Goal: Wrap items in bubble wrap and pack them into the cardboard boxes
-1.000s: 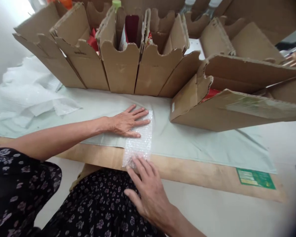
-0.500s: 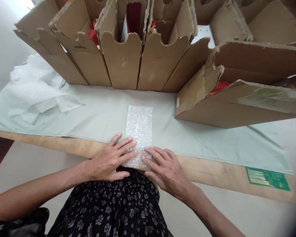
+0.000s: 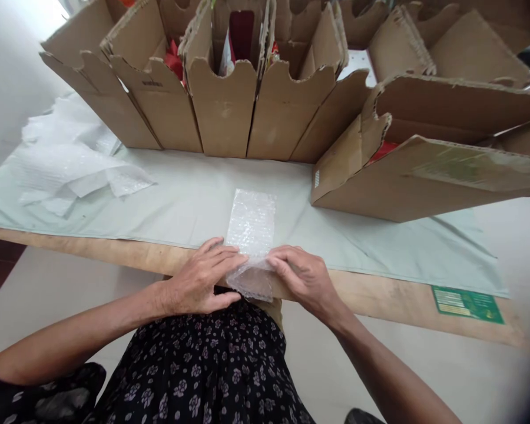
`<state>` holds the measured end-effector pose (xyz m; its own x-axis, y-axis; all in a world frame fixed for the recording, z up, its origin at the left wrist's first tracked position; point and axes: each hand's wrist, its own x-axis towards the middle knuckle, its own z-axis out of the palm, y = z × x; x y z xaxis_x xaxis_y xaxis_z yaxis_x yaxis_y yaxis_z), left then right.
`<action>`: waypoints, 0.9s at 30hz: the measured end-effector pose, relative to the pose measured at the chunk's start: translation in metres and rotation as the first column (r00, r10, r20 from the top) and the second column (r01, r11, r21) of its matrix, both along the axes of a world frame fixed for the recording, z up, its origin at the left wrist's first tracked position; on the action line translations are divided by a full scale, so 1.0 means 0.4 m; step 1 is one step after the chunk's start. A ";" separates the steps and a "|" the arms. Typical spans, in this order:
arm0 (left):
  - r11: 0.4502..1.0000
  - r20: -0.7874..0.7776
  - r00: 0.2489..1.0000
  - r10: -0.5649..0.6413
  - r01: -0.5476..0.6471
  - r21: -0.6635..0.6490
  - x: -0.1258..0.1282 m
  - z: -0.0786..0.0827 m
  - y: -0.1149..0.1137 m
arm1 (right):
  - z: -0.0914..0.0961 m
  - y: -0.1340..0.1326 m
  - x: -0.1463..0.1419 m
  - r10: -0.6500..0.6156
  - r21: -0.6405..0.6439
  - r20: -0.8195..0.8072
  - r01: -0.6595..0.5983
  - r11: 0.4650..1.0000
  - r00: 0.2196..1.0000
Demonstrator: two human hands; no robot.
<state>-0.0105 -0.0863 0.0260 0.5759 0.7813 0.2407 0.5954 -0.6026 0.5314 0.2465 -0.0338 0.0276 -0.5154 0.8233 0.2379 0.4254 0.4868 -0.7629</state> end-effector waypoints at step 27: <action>0.912 -0.151 0.900 0.410 -0.410 0.029 0.008 -0.041 0.099 | -0.017 -0.021 -0.032 -0.082 0.382 0.354 -0.065 0.922 0.932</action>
<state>-0.0071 -0.0468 0.0096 0.2336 0.9566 0.1741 0.8622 -0.2865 0.4178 0.2337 -0.0423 0.0207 -0.6186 0.7107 0.3352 0.6378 0.7033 -0.3141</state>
